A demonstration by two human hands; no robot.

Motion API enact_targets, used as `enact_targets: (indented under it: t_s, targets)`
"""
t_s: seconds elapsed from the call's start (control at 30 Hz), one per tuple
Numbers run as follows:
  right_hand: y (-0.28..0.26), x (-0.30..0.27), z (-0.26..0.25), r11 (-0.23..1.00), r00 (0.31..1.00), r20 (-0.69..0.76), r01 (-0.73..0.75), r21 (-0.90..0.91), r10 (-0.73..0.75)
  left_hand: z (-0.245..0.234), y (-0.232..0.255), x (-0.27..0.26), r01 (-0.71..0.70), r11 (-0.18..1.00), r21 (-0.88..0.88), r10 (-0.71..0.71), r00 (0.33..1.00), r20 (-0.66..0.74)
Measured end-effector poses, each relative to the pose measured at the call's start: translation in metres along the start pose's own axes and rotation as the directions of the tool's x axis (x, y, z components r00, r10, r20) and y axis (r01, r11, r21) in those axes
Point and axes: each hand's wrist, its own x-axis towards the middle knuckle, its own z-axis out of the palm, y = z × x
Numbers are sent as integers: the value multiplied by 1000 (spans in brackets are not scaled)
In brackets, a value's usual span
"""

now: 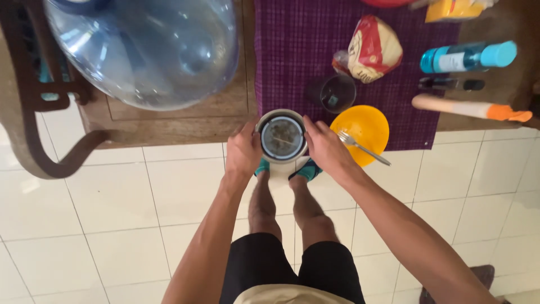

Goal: Tidying up various items from a drawer and a cluttered desk, and moving objects between rooms.

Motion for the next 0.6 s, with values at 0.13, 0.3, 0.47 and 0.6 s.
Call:
enact_targets:
  t_s: [0.13, 0.3, 0.47, 0.6]
  targets:
    - [-35, 8, -51, 999, 998, -45, 40, -4, -41, -44, 48, 16, -5, 998, -63, 2, 999, -39]
    - [-44, 48, -114, 992, 979, -176, 115, 58, -103, -63, 94, 62, -48, 995, -84, 41, 996, -76]
    - [7, 119, -135, 970, 936, -271, 241, 35, -223, -27, 95, 120, -196, 976, -93, 186, 976, -111]
    - [49, 167, -123, 983, 947, -264, 171, -61, -181, 15, 73, 159, -273, 956, -112, 253, 954, -159]
